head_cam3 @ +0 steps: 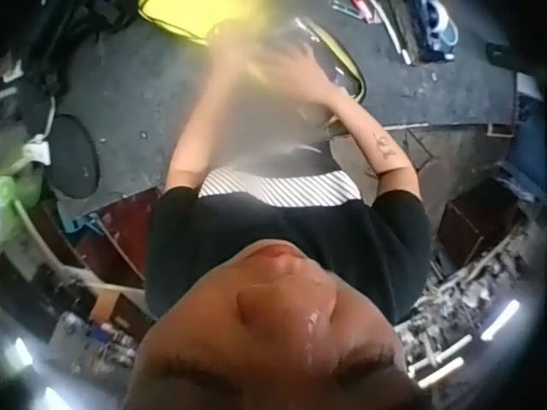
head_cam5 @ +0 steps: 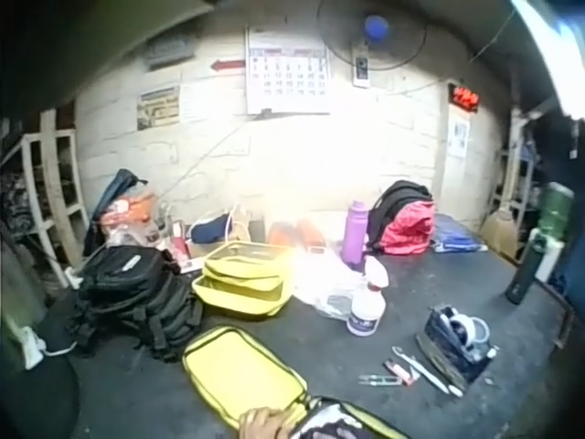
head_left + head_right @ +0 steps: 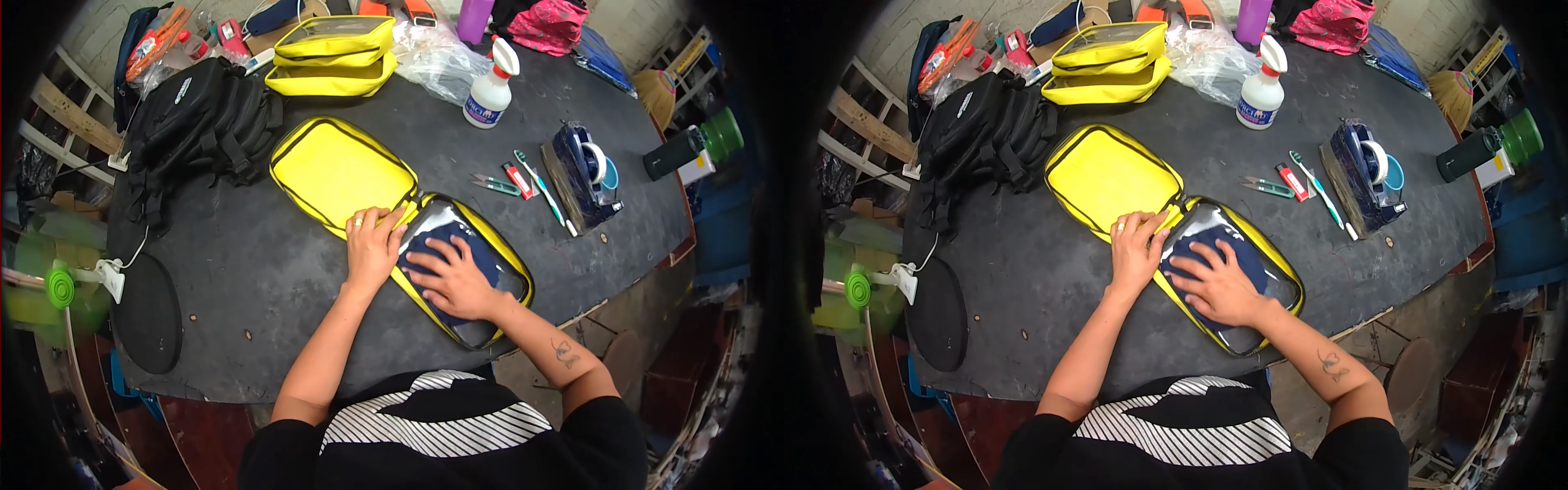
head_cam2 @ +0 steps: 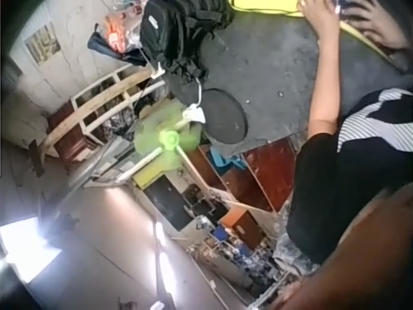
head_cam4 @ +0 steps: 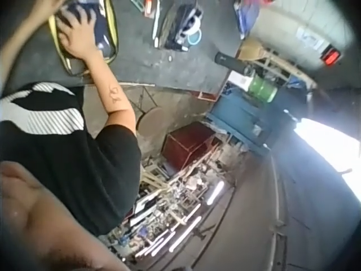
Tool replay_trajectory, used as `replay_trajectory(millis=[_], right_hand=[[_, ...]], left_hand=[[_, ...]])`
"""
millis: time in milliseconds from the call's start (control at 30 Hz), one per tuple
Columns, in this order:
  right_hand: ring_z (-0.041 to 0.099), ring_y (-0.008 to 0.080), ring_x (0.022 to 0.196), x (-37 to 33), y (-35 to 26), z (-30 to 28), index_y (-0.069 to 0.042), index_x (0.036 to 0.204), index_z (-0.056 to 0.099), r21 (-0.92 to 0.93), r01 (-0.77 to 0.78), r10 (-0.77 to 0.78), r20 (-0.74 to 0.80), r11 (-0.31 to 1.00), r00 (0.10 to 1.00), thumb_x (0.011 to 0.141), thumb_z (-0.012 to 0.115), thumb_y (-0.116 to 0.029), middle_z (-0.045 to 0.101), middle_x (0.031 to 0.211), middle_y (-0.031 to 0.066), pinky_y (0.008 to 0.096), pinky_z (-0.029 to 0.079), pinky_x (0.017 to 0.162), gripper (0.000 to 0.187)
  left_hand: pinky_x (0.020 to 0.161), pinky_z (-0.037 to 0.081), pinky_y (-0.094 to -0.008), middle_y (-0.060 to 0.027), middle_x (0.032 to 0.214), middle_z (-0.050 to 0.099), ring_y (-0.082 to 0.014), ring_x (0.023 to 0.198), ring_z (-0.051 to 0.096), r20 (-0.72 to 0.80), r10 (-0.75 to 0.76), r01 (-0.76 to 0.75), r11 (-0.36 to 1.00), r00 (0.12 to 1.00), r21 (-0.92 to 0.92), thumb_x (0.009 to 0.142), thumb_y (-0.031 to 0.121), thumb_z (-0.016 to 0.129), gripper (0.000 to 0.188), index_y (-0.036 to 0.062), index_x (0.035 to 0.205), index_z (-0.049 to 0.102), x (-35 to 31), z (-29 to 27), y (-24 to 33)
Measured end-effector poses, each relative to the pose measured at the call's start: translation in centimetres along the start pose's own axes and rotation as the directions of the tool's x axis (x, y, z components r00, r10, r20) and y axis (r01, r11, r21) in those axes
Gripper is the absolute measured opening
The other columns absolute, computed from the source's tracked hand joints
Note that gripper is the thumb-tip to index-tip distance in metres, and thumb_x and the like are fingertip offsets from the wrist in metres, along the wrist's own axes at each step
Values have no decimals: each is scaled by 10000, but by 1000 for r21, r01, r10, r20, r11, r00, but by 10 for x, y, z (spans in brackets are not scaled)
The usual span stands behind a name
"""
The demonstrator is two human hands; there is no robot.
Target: Cleaning the clear plastic windows of yellow pouches with a spray and cloth, followed by inspection and strap adjustment.
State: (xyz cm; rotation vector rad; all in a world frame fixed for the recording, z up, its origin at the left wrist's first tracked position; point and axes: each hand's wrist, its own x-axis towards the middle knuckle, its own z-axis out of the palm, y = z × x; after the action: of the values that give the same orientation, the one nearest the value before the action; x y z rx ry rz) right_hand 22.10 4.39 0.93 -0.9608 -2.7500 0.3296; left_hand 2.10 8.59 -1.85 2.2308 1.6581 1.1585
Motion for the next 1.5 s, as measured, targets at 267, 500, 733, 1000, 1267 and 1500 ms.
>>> replay_trajectory(millis=[267,500,733,1000,1267,1500], right_hand=[[297,344,1358,6,-15,-10,-203,1266,567,38,-55,53,32,998,998,842,631,-230,384,1439,55,575,191,1107,430],[223,344,1414,-64,-9,-47,-300,1397,465,81,15,-43,352,997,935,842,613,-241,318,1513,37,600,127,1127,578],[323,376,1309,10,-31,-6,-274,1369,481,-130,-162,163,-5,978,987,820,585,-277,397,1411,79,673,208,1031,559],[441,323,1117,35,-27,18,-259,1287,564,-159,-278,231,-260,947,938,777,610,-263,499,1231,86,541,319,957,513],[443,348,1081,29,-26,19,-103,1315,508,-241,-483,412,-292,842,863,786,621,-267,485,1195,162,515,328,920,566],[410,335,1199,33,-26,14,-166,1333,509,-76,-220,204,-179,973,963,793,622,-237,468,1268,143,551,281,1002,556]], left_hand=[[827,398,-385,-72,953,615,-269,924,551,0,-6,6,1000,1000,-18,859,163,637,257,125,1108,685,3,-5,-3],[1023,377,-401,-133,1176,578,-323,1155,487,323,34,96,921,946,-377,768,22,612,483,82,1248,601,9,-34,-12],[1121,288,-391,-76,1406,483,-321,1358,344,591,47,223,899,805,-376,773,-36,544,611,113,1364,510,15,-52,-16],[1122,284,-376,-92,1412,476,-307,1362,353,576,53,211,900,816,-381,812,-78,499,603,109,1384,485,11,-49,-23],[1130,254,-351,-87,1434,464,-265,1373,341,646,5,332,854,763,-399,966,134,493,439,106,1403,468,18,-51,-30],[1106,301,-365,-122,1374,516,-303,1340,383,594,10,298,858,804,-418,964,142,503,409,108,1372,506,16,-45,-28]])
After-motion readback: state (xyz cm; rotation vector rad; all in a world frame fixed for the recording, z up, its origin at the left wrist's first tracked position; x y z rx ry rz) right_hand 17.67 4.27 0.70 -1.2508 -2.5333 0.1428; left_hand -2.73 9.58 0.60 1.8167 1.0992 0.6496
